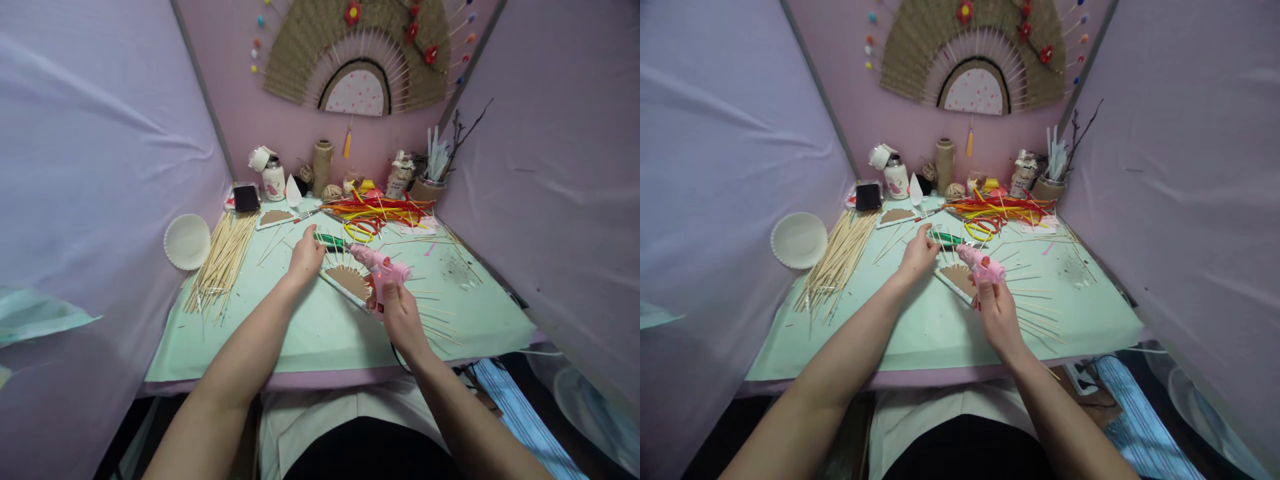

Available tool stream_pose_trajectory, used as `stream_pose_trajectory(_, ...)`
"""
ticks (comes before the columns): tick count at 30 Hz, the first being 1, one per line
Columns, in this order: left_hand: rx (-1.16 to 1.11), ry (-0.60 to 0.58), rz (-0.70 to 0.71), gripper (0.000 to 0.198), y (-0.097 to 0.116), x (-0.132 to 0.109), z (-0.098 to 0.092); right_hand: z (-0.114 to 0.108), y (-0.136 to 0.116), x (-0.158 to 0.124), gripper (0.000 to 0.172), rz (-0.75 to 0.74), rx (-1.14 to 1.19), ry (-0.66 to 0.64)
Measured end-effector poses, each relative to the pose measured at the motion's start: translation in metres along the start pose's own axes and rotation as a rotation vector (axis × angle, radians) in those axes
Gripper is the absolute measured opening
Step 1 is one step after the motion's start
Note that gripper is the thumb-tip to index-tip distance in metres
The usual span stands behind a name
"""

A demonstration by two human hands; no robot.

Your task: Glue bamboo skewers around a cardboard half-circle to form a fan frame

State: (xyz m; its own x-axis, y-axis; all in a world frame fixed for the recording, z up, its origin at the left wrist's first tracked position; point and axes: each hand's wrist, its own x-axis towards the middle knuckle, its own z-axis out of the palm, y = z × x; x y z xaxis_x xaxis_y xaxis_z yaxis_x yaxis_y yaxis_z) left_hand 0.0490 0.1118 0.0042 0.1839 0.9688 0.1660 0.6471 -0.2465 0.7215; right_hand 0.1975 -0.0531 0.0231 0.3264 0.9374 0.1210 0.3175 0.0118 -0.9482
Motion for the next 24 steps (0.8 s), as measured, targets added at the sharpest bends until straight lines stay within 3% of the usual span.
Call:
stream_pose_trajectory(6,0.174,-0.025,-0.024,0.057,0.004,-0.003,0.007,-0.018,0.007,-0.001,0.072,0.009,0.033,0.062)
stream_pose_trajectory(18,0.34,-0.005,-0.114,0.054,0.013,0.001,0.012,-0.087,0.033,0.025,0.068,0.028,-0.086,0.364)
stream_pose_trajectory(24,0.408,-0.014,-0.098,0.054,0.018,-0.004,0.008,-0.123,0.03,0.036,0.059,0.138,-0.164,0.547)
